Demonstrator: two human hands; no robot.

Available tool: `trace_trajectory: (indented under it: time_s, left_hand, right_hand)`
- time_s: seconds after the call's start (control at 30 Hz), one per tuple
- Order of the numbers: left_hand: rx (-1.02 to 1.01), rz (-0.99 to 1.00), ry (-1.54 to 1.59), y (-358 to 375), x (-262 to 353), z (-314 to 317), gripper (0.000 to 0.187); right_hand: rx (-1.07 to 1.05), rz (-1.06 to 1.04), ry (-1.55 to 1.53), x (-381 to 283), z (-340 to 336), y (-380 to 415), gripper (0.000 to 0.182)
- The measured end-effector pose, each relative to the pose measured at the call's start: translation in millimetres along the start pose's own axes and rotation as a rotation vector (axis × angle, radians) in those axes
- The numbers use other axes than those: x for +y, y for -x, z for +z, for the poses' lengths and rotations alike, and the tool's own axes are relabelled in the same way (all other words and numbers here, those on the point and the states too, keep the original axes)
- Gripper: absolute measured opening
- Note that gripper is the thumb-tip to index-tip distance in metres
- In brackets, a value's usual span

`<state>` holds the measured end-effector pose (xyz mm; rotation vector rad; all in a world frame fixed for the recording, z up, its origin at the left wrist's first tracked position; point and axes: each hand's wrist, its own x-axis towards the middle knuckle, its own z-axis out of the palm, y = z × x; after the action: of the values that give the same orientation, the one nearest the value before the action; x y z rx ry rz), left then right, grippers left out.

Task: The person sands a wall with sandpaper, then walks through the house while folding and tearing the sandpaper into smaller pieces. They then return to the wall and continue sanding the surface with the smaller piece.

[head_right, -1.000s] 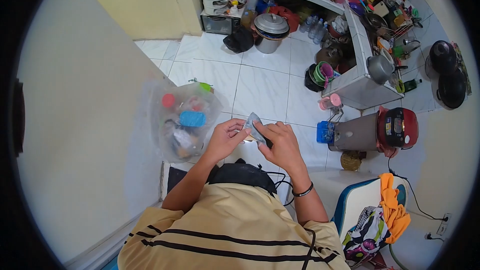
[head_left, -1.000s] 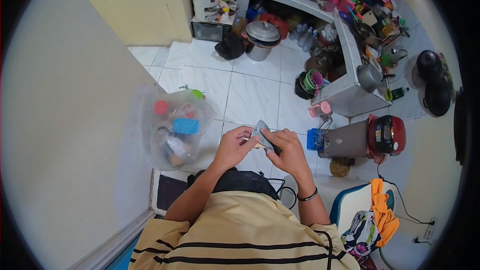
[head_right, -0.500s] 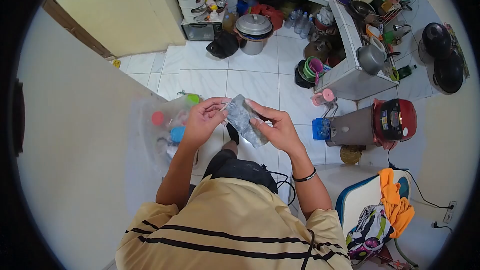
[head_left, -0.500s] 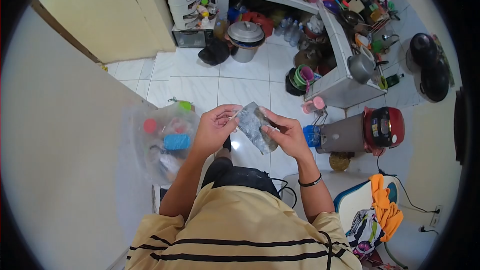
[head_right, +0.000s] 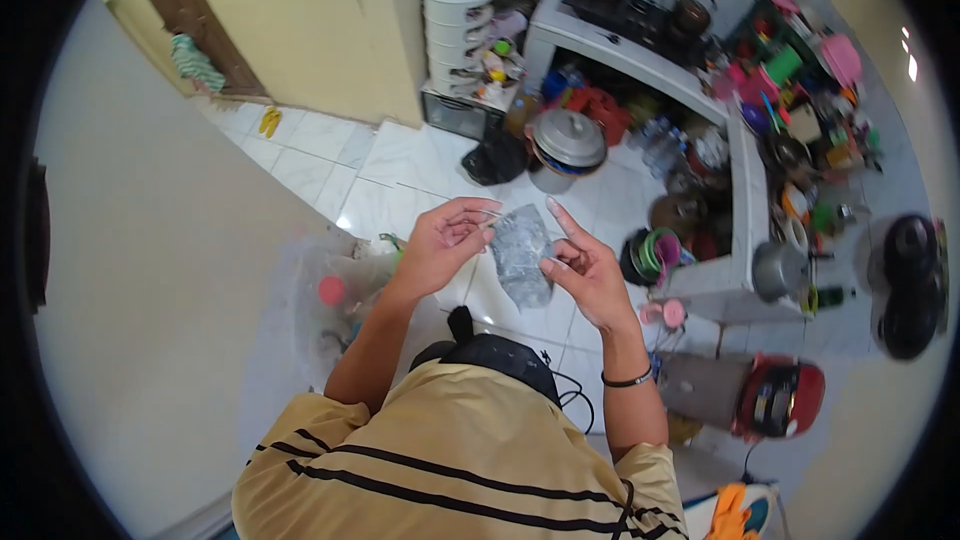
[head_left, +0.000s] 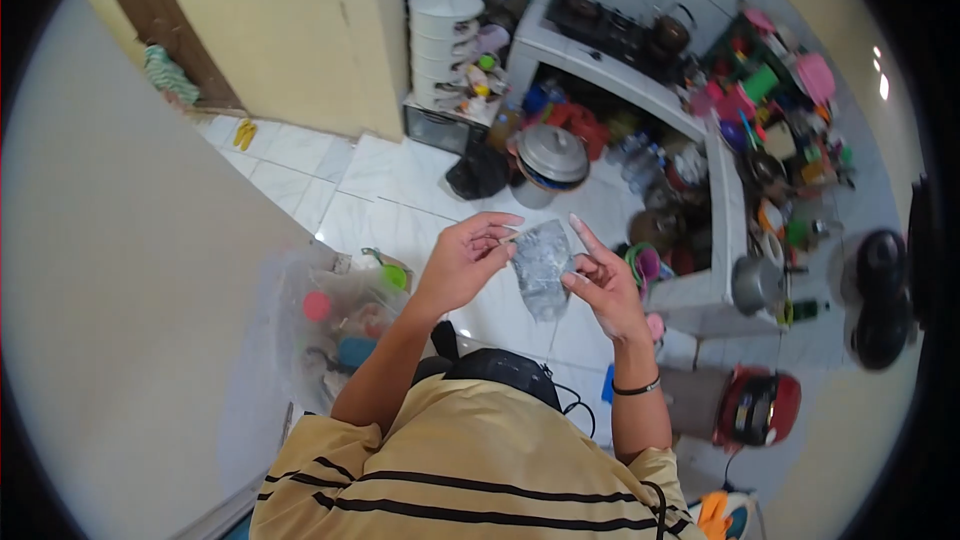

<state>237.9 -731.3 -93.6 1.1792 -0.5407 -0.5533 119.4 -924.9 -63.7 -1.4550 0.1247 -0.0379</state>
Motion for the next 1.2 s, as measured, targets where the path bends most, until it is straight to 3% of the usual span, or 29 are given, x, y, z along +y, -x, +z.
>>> trace_trajectory:
  time_s: [0.27, 0.33, 0.37, 0.4, 0.47, 0.53, 0.6, 0.8, 0.93, 1.2]
  left_hand:
    - [0.229, 0.03, -0.136, -49.9, -2.4, -27.7, 0.033]
    - [0.279, 0.035, -0.221, -60.1, -3.2, -26.9, 0.032]
    - [0.331, 0.09, -0.244, -66.5, -11.1, -27.4, 0.033]
    - [0.352, 0.096, -0.259, -73.0, -14.4, -26.5, 0.033]
    - [0.423, 0.007, -0.342, -87.0, -18.7, -25.8, 0.032]
    - [0.431, 0.001, -0.365, -105.2, -23.9, -19.7, 0.039]
    - [0.535, 0.07, -0.131, -130.1, -27.1, -2.3, 0.055]
    - [0.68, -0.025, -0.199, -170.0, -42.0, 24.4, 0.075]
    - [0.88, 0.064, -0.132, -176.2, -45.1, 34.3, 0.079]
    - [0.992, 0.039, -0.213, -173.8, -48.9, 42.0, 0.076]
  right_hand:
    - [-0.144, 0.0, 0.036, 13.2, -18.0, -101.9, 0.065]
    - [-0.146, 0.069, 0.003, 22.3, -20.0, -124.0, 0.051]
    - [-0.143, 0.113, -0.03, 23.1, -23.4, -134.6, 0.029]
    - [-0.168, 0.108, -0.036, 23.2, -30.6, -145.5, 0.029]
    - [-0.217, 0.121, 0.015, 21.5, -45.9, -168.4, 0.008]
    - [-0.262, 0.129, 0.033, 16.8, -62.7, -187.9, 0.009]
    - [-0.279, 0.162, 0.106, 9.1, -81.2, -209.9, 0.006]
    - [-0.331, 0.137, -0.031, 19.5, -111.1, -272.6, 0.009]
    - [-0.426, 0.097, -0.057, 26.3, -110.3, -291.6, 0.013]
    - [-0.637, 0.204, -0.089, 29.2, -116.2, -311.1, 0.015]
